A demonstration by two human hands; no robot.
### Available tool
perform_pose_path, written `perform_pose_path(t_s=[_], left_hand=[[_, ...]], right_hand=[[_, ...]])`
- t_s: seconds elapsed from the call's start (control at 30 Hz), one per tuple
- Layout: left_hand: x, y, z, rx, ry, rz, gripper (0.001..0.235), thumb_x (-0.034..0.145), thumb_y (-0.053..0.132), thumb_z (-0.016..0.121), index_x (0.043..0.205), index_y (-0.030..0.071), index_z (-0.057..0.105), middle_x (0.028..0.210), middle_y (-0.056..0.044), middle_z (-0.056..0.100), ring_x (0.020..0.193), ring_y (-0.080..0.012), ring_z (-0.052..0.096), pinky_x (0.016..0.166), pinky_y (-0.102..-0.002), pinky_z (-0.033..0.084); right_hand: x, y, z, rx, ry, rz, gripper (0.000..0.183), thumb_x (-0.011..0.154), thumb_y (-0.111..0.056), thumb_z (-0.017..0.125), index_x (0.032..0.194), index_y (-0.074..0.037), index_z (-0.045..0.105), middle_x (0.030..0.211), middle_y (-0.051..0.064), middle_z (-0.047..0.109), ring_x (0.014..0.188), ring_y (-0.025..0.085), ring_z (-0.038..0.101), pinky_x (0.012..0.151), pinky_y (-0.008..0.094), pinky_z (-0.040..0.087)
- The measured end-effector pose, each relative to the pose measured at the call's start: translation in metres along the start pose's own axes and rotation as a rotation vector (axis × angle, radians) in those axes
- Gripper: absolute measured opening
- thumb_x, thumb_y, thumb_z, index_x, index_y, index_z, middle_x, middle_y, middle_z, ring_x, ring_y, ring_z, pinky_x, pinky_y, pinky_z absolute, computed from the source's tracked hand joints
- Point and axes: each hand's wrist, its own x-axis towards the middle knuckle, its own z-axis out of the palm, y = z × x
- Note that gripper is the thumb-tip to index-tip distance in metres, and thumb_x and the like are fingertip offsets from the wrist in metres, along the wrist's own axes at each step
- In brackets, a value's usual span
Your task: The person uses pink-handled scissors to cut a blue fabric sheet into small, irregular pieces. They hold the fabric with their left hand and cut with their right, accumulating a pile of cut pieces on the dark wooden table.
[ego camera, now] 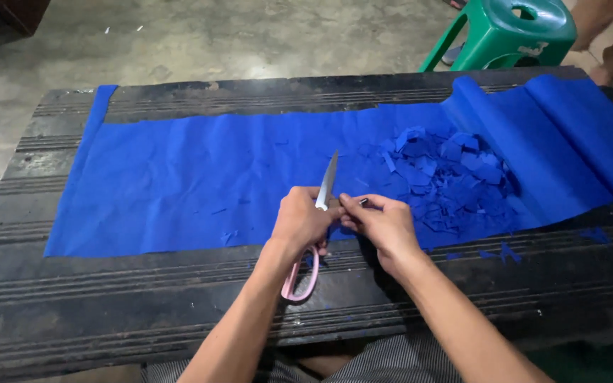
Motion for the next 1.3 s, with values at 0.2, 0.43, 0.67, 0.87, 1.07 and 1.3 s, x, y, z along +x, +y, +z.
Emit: perform_pose_path(t_s=[0.2,0.43,0.67,0.87,1.07,1.3], left_hand=[[-0.005,-0.005,-0.018,0.054,0.011,-0.013,0.019,0.078,0.026,0.085,0.095,0.019,0.081,0.087,-0.014,0.078,0.089,-0.0353,0.078,0.080,-0.043,0.062],[-0.005,-0.004,-0.020,0.093,-0.012,0.032,0.017,0.083,0.027,0.081,0.096,0.017,0.080,0.088,-0.013,0.078,0.098,-0.0354,0.077,0.083,-0.044,0.060],[-0.003,-0.002,-0.012,-0.139,-0.068,-0.027,0.015,0.088,0.016,0.071,0.095,0.003,0.074,0.067,-0.013,0.071,0.041,-0.0217,0.061,0.044,-0.034,0.058],[0.002,-0.005,-0.013,-0.284,-0.111,-0.029,0.020,0.092,0.011,0.063,0.098,-0.006,0.070,0.067,-0.019,0.067,0.038,-0.0174,0.056,0.036,-0.033,0.059],[0.006,-0.006,-0.021,-0.228,-0.059,-0.034,0.028,0.094,0.014,0.066,0.112,-0.007,0.066,0.079,-0.018,0.075,0.045,-0.0156,0.060,0.043,-0.032,0.060],[0.056,-0.028,0.000,-0.123,0.223,0.024,0.026,0.095,0.024,0.067,0.105,0.001,0.064,0.075,-0.010,0.075,0.057,-0.0228,0.074,0.058,-0.038,0.063]], right_hand=[[-0.030,-0.010,0.012,-0.017,-0.062,-0.037,0.025,0.091,-0.015,0.079,0.108,0.003,0.076,0.093,0.021,0.078,0.079,0.022,0.076,0.081,0.033,0.063],[-0.040,0.001,0.009,-0.015,-0.055,-0.197,0.028,0.091,-0.019,0.080,0.110,0.001,0.075,0.096,0.019,0.079,0.073,0.019,0.074,0.075,0.029,0.063],[-0.037,-0.002,-0.002,-0.028,-0.076,-0.221,0.023,0.093,-0.019,0.080,0.104,0.001,0.074,0.087,0.014,0.077,0.070,0.015,0.071,0.069,0.025,0.060],[-0.026,-0.007,0.000,-0.026,-0.091,-0.157,0.029,0.091,-0.022,0.081,0.106,0.002,0.074,0.087,0.014,0.078,0.068,0.013,0.068,0.066,0.023,0.058],[-0.041,-0.020,0.010,0.015,-0.101,-0.091,0.039,0.093,-0.026,0.078,0.118,0.002,0.069,0.093,0.016,0.076,0.070,0.016,0.070,0.066,0.022,0.058],[-0.077,-0.028,0.032,-0.361,0.001,-0.101,0.023,0.094,-0.036,0.071,0.107,-0.018,0.079,0.083,0.004,0.081,0.070,0.015,0.077,0.061,0.028,0.060]])
